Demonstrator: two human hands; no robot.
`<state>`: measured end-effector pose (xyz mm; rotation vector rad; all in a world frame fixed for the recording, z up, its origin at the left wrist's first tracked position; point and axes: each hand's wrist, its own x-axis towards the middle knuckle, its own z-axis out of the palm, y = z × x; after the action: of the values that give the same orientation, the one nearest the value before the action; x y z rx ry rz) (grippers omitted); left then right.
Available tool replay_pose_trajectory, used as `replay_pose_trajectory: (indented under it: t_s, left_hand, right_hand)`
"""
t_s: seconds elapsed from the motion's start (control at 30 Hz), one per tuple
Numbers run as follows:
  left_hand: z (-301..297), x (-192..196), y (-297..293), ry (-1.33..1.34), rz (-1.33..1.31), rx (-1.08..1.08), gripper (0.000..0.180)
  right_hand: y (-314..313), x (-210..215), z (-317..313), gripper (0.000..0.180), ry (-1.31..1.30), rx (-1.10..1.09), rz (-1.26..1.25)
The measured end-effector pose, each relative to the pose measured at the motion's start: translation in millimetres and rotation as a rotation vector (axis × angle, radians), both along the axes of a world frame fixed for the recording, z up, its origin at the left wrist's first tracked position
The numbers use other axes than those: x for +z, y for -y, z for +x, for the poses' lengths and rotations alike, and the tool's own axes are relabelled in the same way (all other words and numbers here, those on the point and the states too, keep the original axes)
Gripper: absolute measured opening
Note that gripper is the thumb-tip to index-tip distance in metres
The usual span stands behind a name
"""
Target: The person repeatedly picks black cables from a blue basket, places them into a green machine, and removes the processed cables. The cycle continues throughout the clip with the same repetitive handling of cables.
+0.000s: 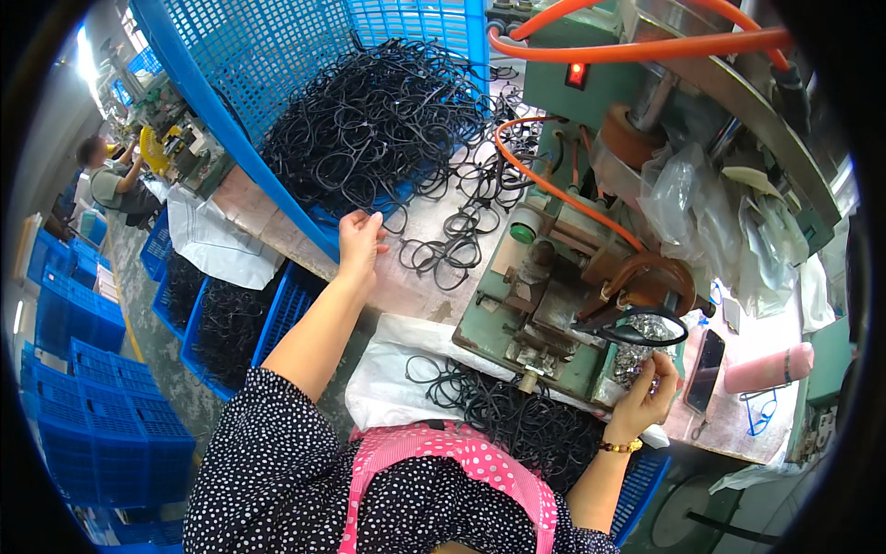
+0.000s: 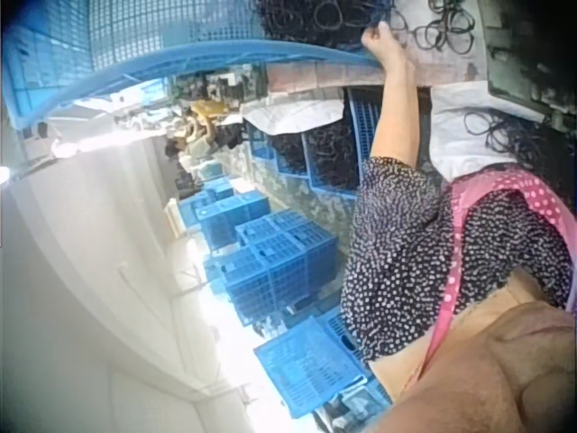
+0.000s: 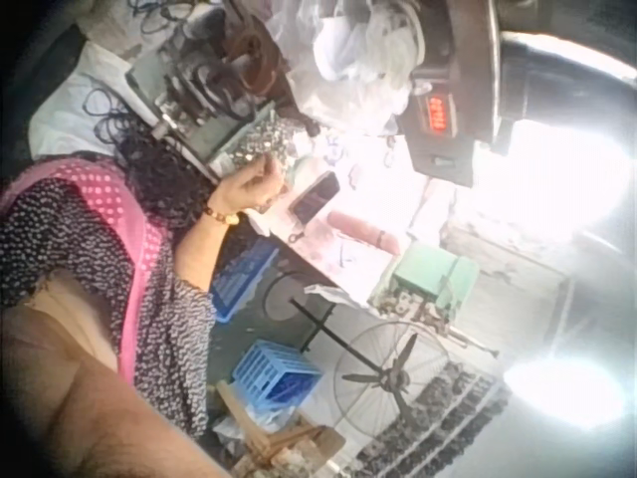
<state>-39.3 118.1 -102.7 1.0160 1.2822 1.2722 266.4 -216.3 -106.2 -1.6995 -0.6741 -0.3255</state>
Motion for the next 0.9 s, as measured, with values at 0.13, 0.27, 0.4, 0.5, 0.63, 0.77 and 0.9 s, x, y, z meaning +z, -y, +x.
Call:
replay_pose_trajectory:
  t_s: [0.13,0.27,0.4,0.5,0.63,0.77,0.9]
  left_hand:
    - [2.1,-1.3,-13.2,0.097,-0.021,0.021,0.034]
    - [-2.6,14.8,-3.8,0.154,0.045,0.022,0.021]
    - [-8.6,35.2,15.3,0.096,0.083,-0.088,0.017]
    - [-7.1,53.4,34.3,0.035,0.039,-0.304,0.02]
    - [12.8,74.7,76.2,0.067,0.023,-0.512,0.017]
    - [34.3,108.3,113.4,0.234,0.21,-0.557,0.017]
    - [55.1,138.4,142.6,0.426,0.458,-0.698,0.02]
  right_hand:
    - [2.5,6.3,0.1,0.011,0.073,0.025,-0.02]
    - [4.3,13.0,-0.2,0.013,0.154,0.078,-0.079]
    - [6.0,15.4,0.2,0.012,0.094,0.099,-0.091]
    - [7.3,13.4,1.2,0.012,0.079,0.106,-0.102]
    - [11.5,11.4,4.1,0.013,0.097,0.121,-0.154]
    - [9.8,17.4,4.3,0.013,-0.018,0.2,-0.075]
    - [-2.8,43.0,-6.5,0.014,-0.025,0.269,0.06]
